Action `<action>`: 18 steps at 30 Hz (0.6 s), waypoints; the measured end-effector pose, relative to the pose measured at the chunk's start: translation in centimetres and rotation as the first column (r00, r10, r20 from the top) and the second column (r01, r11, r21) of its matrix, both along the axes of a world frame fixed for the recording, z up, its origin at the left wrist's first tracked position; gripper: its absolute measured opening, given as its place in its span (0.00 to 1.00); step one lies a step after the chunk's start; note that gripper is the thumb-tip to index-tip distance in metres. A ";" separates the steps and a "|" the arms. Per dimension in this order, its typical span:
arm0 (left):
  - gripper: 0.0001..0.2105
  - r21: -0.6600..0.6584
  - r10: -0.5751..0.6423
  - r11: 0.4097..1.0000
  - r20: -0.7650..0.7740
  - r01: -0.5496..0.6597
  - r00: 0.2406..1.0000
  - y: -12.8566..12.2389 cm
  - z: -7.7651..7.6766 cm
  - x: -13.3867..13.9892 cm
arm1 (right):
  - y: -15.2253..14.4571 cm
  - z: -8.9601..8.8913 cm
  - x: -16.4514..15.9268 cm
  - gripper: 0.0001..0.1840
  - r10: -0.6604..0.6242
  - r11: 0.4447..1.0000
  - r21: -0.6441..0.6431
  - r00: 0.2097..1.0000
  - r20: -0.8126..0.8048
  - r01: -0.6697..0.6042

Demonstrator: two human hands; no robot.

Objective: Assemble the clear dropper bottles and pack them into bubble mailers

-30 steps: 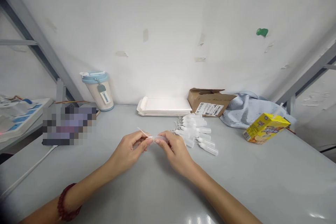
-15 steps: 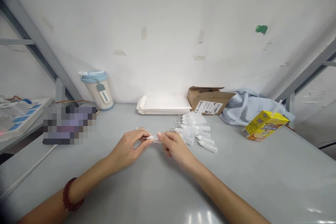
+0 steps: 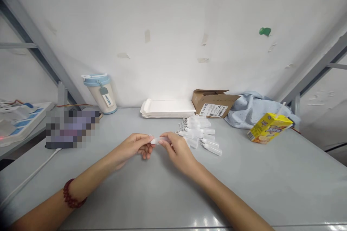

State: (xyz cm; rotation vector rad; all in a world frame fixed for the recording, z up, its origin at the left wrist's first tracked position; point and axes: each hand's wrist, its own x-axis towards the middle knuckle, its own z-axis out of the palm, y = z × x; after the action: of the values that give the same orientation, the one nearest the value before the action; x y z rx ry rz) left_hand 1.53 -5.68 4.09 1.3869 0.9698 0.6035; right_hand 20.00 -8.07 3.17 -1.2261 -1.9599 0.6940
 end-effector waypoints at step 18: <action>0.18 0.186 -0.003 0.982 -0.045 0.011 0.999 -0.7 -0.1 0.5 | -0.3 -0.5 -0.3 0.16 -0.018 0.998 -0.052 1.000 -0.008 0.017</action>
State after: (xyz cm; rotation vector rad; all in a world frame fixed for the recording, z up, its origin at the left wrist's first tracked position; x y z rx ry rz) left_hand 2.00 -6.41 4.01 1.5746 0.9620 0.6745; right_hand 19.72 -8.37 2.64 -1.2682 -1.9331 0.7442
